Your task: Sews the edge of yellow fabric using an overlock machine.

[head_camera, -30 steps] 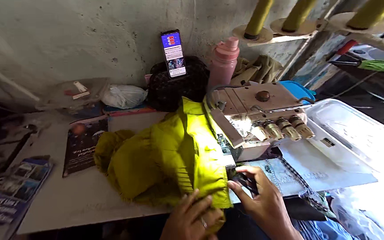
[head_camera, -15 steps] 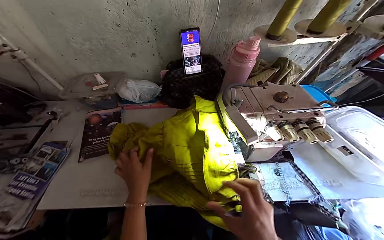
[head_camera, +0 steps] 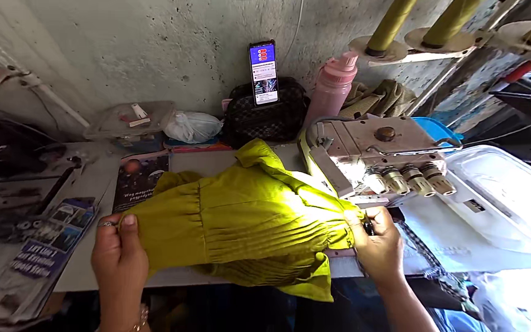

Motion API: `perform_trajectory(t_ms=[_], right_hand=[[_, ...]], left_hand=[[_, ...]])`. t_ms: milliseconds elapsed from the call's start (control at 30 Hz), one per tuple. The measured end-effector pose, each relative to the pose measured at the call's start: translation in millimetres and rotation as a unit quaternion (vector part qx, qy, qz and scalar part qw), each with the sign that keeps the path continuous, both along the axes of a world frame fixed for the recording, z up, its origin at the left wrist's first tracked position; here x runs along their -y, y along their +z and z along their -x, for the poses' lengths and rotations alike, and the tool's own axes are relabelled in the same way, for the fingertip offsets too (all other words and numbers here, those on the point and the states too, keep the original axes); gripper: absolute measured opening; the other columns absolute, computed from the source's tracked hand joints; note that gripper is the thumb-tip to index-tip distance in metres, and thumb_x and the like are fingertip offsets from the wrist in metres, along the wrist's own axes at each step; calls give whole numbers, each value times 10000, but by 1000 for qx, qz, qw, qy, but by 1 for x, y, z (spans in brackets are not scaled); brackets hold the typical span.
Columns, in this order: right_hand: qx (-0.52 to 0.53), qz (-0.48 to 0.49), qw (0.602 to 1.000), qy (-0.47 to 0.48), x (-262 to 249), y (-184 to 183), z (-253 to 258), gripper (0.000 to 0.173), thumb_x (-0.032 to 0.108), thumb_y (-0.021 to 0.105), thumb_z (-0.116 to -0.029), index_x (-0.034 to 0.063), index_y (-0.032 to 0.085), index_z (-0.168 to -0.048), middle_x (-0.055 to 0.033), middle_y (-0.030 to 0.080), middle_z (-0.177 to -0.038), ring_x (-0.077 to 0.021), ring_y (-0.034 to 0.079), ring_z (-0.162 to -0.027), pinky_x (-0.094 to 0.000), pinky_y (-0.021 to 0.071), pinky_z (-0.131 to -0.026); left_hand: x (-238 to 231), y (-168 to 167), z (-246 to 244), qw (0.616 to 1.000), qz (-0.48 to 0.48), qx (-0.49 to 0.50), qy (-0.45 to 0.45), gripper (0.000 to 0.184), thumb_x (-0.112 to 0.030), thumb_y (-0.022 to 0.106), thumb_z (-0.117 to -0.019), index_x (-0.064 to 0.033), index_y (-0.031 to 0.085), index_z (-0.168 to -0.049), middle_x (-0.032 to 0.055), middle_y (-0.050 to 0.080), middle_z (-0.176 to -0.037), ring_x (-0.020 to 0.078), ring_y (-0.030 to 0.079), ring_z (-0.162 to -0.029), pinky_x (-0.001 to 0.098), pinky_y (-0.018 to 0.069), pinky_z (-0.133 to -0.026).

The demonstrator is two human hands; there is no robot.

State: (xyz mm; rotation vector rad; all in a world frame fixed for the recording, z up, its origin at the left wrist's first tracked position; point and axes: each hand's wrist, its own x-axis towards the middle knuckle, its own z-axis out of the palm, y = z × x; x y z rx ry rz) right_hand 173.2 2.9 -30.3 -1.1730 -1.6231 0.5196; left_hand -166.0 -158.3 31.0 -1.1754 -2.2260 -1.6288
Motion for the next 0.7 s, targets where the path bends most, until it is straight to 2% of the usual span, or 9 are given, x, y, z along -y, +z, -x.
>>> perform_trajectory(t_ms=[167,533,700], right_hand=[[-43,17,999,23,2,-5,4,142,169,619,-957,44,570,-909,79,558,-697,119,499,-602,-61,422,-577],[-89,27,995,44,3,-7,4,110,144,629,-948,77,556,-901,98,565,-714,116,519,-623,-60,439,-594],[-96,39,993,51,4,-10,3,108,145,633,-949,86,556,-901,102,574,-713,114,525,-619,-63,440,-589]], left_hand=[[7,2,1,999,33,-6,22,389,-218,403,-1098,145,528,-1161,75,576,-976,-89,535,-878,105,447,-808],[6,-2,3,998,53,-5,35,390,-221,402,-1099,140,535,-1157,95,576,-968,-76,532,-874,105,434,-797],[7,-4,2,995,91,-3,49,390,-229,405,-1098,130,540,-1164,131,578,-968,-2,531,-869,170,435,-796]])
